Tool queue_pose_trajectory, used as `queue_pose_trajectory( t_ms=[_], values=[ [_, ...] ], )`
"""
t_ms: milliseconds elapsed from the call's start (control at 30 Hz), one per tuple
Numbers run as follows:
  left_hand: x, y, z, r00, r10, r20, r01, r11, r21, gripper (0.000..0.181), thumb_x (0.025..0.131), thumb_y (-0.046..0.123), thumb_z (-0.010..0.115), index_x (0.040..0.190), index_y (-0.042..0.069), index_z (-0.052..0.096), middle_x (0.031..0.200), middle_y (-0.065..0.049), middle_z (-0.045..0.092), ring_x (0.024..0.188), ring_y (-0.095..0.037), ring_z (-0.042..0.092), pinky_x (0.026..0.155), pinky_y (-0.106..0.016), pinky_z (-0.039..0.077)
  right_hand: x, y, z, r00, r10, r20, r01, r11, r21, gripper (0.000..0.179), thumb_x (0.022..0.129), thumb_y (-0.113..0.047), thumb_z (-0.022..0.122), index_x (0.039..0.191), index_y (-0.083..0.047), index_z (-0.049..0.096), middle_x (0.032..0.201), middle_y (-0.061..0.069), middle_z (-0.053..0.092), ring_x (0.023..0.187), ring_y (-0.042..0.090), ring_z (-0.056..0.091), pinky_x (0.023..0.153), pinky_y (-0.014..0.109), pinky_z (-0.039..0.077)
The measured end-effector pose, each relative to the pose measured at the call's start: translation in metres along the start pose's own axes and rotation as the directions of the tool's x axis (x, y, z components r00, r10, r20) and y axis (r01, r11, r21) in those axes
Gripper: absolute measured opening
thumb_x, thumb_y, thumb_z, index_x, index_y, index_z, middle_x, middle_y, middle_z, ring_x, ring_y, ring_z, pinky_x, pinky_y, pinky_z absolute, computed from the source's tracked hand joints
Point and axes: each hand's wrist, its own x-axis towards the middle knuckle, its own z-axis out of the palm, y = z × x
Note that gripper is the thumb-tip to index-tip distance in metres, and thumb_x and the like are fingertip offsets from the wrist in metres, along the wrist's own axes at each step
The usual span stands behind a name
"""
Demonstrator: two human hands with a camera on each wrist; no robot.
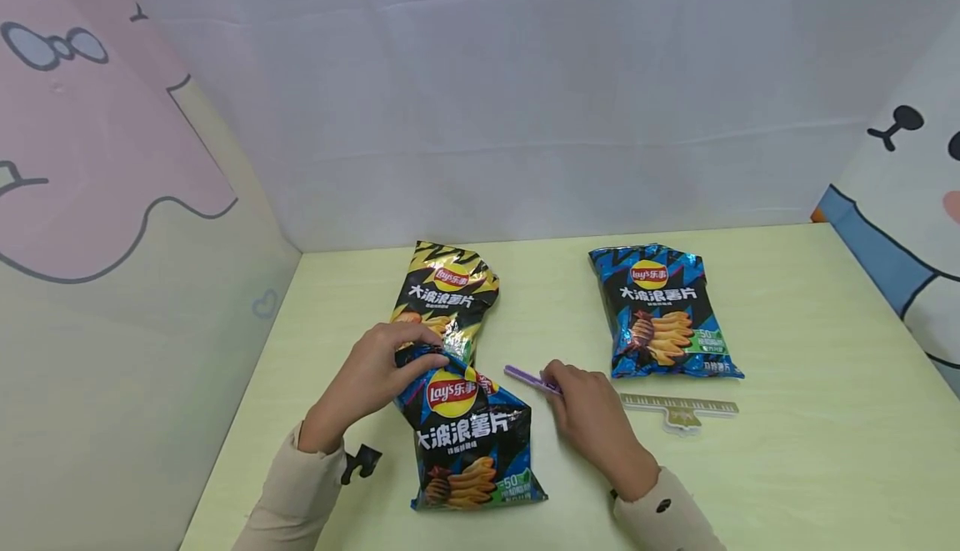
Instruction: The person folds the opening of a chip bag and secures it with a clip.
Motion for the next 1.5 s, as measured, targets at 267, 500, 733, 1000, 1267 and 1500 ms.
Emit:
queue_pose_trajectory(
  t_ms=[267,500,733,1000,1267,1500],
  values=[
    [0.000,0.001,0.000,1.000,-0.001,-0.005,0.001,1.000,0.009,0.018,0.088,0.033,0.078,0.101,0.022,0.077,0.105,0.008,0.077,0.093,-0.010,0.056,0.086,-0.036,0.053,-0.001,-0.005,-0.012,0.998,0.058,0.008,-0.058,0.997,0.053,0.033,0.087,-0.006,0.075,0.119,-0.008,0.067,0.092,0.009,0.076,0.068,0.011,0.059,0.063,0.034,0.051],
    [0.000,0.002,-0.001,1.000,-0.014,0.001,0.014,1.000,0.001,0.018,0.088,0.033,0.078,0.102,0.022,0.077,0.107,0.007,0.077,0.098,-0.012,0.058,0.091,-0.040,0.054,-0.006,-0.007,-0.024,0.994,0.106,0.039,-0.109,0.991,0.081,0.024,0.090,-0.012,0.074,0.113,-0.012,0.072,0.100,0.006,0.078,0.080,0.015,0.067,0.073,0.039,0.054],
    [-0.001,0.002,0.000,1.000,-0.009,-0.008,0.009,1.000,-0.001,0.017,0.088,0.033,0.078,0.101,0.022,0.077,0.105,0.009,0.077,0.094,-0.010,0.056,0.087,-0.038,0.053,-0.019,-0.007,-0.037,0.992,0.123,0.042,-0.128,0.981,0.149,0.025,0.089,-0.012,0.076,0.112,-0.019,0.074,0.096,-0.004,0.077,0.081,0.010,0.064,0.071,0.032,0.051],
    [-0.001,0.003,-0.001,1.000,-0.017,-0.015,0.017,1.000,-0.003,0.018,0.087,0.032,0.078,0.101,0.020,0.078,0.104,0.007,0.077,0.094,-0.011,0.056,0.087,-0.039,0.054,-0.030,-0.007,-0.055,0.990,0.111,-0.090,-0.089,0.971,0.220,0.029,0.084,-0.006,0.079,0.109,-0.020,0.078,0.095,-0.003,0.079,0.080,0.008,0.068,0.067,0.028,0.054],
    [-0.003,0.003,-0.001,0.999,-0.023,-0.023,0.023,1.000,0.005,0.016,0.087,0.031,0.079,0.100,0.022,0.077,0.106,0.007,0.077,0.098,-0.012,0.059,0.092,-0.042,0.054,-0.042,-0.009,-0.073,0.984,0.175,-0.033,-0.156,0.936,0.315,0.024,0.087,-0.015,0.078,0.110,-0.023,0.079,0.101,-0.003,0.080,0.080,-0.004,0.057,0.062,0.020,0.044],
    [-0.005,0.003,0.000,0.999,-0.018,-0.028,0.018,1.000,0.007,0.018,0.087,0.031,0.079,0.101,0.021,0.077,0.106,0.006,0.077,0.099,-0.013,0.060,0.092,-0.043,0.054,-0.044,-0.014,-0.075,0.984,0.176,-0.020,-0.159,0.927,0.341,0.023,0.086,-0.017,0.079,0.107,-0.025,0.079,0.100,-0.005,0.079,0.079,-0.003,0.057,0.064,0.020,0.044]
  ],
)
